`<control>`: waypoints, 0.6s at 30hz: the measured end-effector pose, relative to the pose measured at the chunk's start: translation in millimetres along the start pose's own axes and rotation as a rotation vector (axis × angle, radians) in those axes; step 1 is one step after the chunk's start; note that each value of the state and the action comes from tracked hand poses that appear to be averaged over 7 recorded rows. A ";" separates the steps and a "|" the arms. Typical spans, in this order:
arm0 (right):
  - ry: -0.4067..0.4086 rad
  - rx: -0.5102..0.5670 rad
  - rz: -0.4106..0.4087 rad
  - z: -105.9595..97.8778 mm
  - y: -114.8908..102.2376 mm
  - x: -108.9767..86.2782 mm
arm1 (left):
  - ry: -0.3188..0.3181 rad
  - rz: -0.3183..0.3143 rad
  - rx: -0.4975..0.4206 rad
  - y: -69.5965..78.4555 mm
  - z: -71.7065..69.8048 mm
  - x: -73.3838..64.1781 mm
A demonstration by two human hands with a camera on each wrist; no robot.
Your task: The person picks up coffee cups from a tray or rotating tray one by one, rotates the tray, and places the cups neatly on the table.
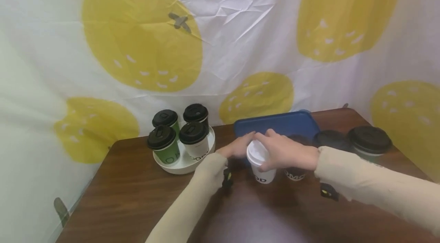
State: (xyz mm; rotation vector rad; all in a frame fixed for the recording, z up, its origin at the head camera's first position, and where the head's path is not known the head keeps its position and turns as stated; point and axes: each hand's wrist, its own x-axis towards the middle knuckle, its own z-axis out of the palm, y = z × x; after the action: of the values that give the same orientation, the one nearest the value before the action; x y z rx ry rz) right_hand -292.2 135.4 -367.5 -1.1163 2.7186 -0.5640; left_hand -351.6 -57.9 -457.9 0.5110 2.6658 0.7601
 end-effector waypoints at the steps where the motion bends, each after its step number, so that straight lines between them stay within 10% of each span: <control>1: 0.002 0.000 0.003 1.5 -1.0 0.8 | 0.014 0.010 -0.031 1.9 -3.6 -6.3; 5: 0.020 0.004 0.001 5.8 0.1 -1.6 | -0.049 0.046 -0.064 17.2 -25.4 -44.6; 10: 0.082 -0.010 -0.028 9.7 5.2 -5.1 | -0.195 0.054 0.118 36.4 -59.4 -116.2; 15: 0.130 -0.053 -0.060 15.4 3.6 -2.7 | -0.164 -0.029 0.128 25.0 -80.4 -193.2; 18: 0.141 -0.073 -0.074 18.1 2.1 -0.8 | -0.071 -0.192 0.123 -1.4 -85.0 -226.9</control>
State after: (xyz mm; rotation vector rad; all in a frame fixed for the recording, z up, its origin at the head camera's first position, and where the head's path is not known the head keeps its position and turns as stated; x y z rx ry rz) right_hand -287.9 132.2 -384.9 -1.2441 2.8482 -0.5791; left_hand -184.9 -191.6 -343.6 0.2992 2.6580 0.5154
